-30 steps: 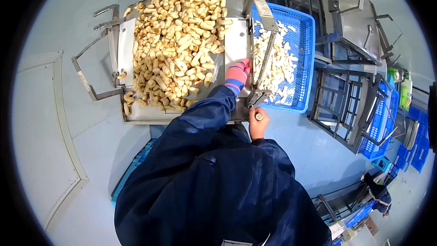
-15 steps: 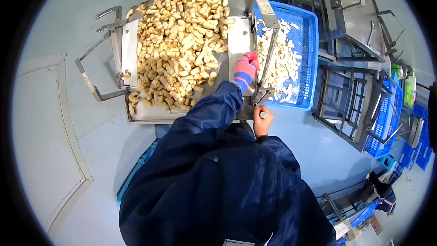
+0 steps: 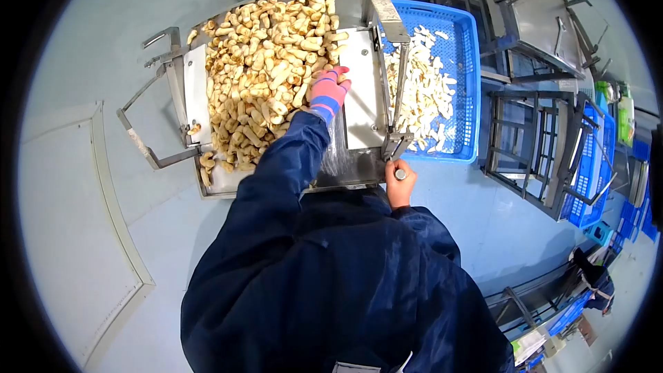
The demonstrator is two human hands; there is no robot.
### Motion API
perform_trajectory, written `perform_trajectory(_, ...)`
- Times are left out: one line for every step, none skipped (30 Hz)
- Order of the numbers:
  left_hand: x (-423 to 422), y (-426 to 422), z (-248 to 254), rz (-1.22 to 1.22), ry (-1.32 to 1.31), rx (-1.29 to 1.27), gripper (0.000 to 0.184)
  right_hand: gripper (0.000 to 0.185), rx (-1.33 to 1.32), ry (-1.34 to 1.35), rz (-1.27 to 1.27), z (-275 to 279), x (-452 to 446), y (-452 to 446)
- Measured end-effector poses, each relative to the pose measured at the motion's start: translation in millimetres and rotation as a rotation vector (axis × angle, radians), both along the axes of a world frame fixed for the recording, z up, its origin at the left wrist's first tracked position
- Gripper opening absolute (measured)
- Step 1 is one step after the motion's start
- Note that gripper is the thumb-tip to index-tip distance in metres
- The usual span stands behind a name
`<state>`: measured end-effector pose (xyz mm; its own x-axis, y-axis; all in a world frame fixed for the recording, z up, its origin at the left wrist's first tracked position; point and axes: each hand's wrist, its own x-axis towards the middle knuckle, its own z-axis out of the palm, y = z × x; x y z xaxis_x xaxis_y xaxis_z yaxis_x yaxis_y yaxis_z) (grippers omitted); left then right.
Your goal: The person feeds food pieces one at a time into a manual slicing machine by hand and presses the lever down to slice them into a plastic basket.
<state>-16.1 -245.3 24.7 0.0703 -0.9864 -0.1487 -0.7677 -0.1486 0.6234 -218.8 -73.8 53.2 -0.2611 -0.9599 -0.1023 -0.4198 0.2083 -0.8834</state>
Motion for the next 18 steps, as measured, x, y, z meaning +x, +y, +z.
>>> perform_trajectory(-13.4,-2.2,-4.5,0.239,0.767,0.270,0.030,0.023,0.019,-0.004,-0.005,4.5,0.4,1.2)
perform_trajectory(-31.5,6.4,-8.5,0.437,1.199,0.273,0.025,0.023,0.003,0.003,-0.009,9.8,0.9,0.5)
perform_trajectory(-46.7,12.0,-19.4,0.502,1.462,0.310,0.024,0.023,-0.015,0.010,-0.014,16.8,2.3,-2.1)
perform_trajectory(-60.3,18.0,-34.8,0.566,1.728,0.342,0.022,0.023,-0.035,0.019,-0.016,23.1,3.2,-5.1)
perform_trajectory(-73.4,24.4,-44.3,0.630,1.648,0.294,0.021,0.023,-0.022,-0.001,-0.021,27.9,3.7,-7.6)
perform_trajectory(-83.9,32.1,-48.2,0.692,1.567,0.248,0.020,0.023,-0.009,-0.021,-0.027,32.0,4.5,-9.4)
perform_trajectory(-90.2,38.9,-37.6,0.647,1.481,0.209,0.019,0.023,0.005,-0.041,-0.032,35.6,5.0,-10.1)
perform_trajectory(-92.3,45.6,-36.2,0.547,1.208,0.174,0.019,0.023,0.001,-0.040,-0.035,38.8,5.5,-10.5)
perform_trajectory(-93.9,51.6,-40.7,0.449,0.936,0.136,0.019,0.023,-0.004,-0.041,-0.036,41.5,6.2,-11.4)
perform_trajectory(-94.6,56.6,-45.2,0.350,0.661,0.097,0.019,0.023,-0.011,-0.043,-0.035,42.6,6.5,-12.9)
perform_trajectory(-97.2,61.1,-49.6,0.348,0.616,-0.008,0.017,0.023,-0.010,-0.047,-0.034,42.2,6.4,-14.0)
perform_trajectory(-96.9,60.8,-45.3,0.334,0.568,-0.028,0.016,0.023,-0.009,-0.051,-0.034,41.2,6.3,-14.3)
perform_trajectory(-96.3,61.0,-41.6,0.321,0.521,-0.045,0.015,0.023,-0.004,-0.054,-0.034,39.9,6.3,-13.0)
perform_trajectory(-95.7,62.3,-37.7,0.312,0.473,-0.061,0.014,0.023,-0.012,-0.039,-0.046,36.7,6.1,-9.8)
perform_trajectory(-95.3,62.5,-36.5,0.317,0.531,-0.072,0.012,0.024,-0.024,-0.024,-0.048,30.3,5.1,-6.4)
perform_trajectory(-94.7,62.9,-28.4,0.319,0.564,-0.071,0.014,0.024,-0.044,-0.011,-0.043,21.4,4.8,-4.8)
perform_trajectory(-94.6,62.2,-31.5,0.315,0.577,-0.054,0.016,0.024,-0.026,0.000,-0.037,3.8,2.4,1.6)
perform_trajectory(-94.3,61.8,-36.3,0.312,0.590,-0.037,0.018,0.023,-0.018,-0.011,-0.017,-16.0,-1.7,7.0)
